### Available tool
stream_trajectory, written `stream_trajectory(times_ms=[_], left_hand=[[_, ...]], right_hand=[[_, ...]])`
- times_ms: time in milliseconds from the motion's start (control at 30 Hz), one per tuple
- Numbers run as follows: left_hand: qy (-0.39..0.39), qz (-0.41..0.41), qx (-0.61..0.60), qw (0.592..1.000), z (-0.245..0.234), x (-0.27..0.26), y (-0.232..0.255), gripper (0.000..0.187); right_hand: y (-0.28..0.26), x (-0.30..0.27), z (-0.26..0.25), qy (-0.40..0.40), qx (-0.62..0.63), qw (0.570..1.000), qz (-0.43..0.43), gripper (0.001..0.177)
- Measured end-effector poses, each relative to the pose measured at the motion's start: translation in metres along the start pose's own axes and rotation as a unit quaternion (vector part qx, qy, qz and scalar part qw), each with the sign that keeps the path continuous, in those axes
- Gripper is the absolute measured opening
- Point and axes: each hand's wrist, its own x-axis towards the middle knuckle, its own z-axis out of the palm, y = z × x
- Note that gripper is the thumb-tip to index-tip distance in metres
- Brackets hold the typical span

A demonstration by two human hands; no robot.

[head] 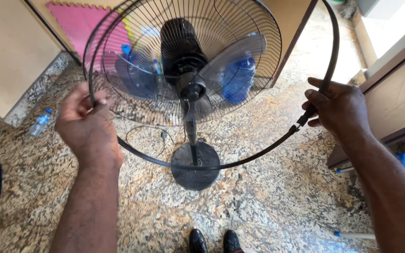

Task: The person assembles a standing fan by attaching the front and rear wire cages to the fan head. They align the cages with the fan blades and secure them in place.

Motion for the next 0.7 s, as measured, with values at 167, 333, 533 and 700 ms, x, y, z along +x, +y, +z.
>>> stream_trajectory(times_ms=[167,333,533,700], left_hand=[[-0.047,0.08,0.032,0.995,0.006,0.016,0.005,0.017],[-0.014,0.049,-0.026,0.998,-0.001,0.042,-0.004,0.021],[0.024,0.035,0.078,0.996,0.0,0.051,-0.015,0.022],[0.064,0.072,0.133,0.986,0.001,0.071,-0.032,0.021]], right_hand=[[-0.013,0.004,0.013,0.038,0.022,0.999,0.013,0.045],[-0.013,0.006,0.018,-0.007,0.103,0.994,-0.045,0.058],[-0.01,0.015,0.031,0.048,0.139,0.988,-0.053,0.038],[0.005,0.045,0.04,0.042,0.174,0.981,-0.08,0.033]])
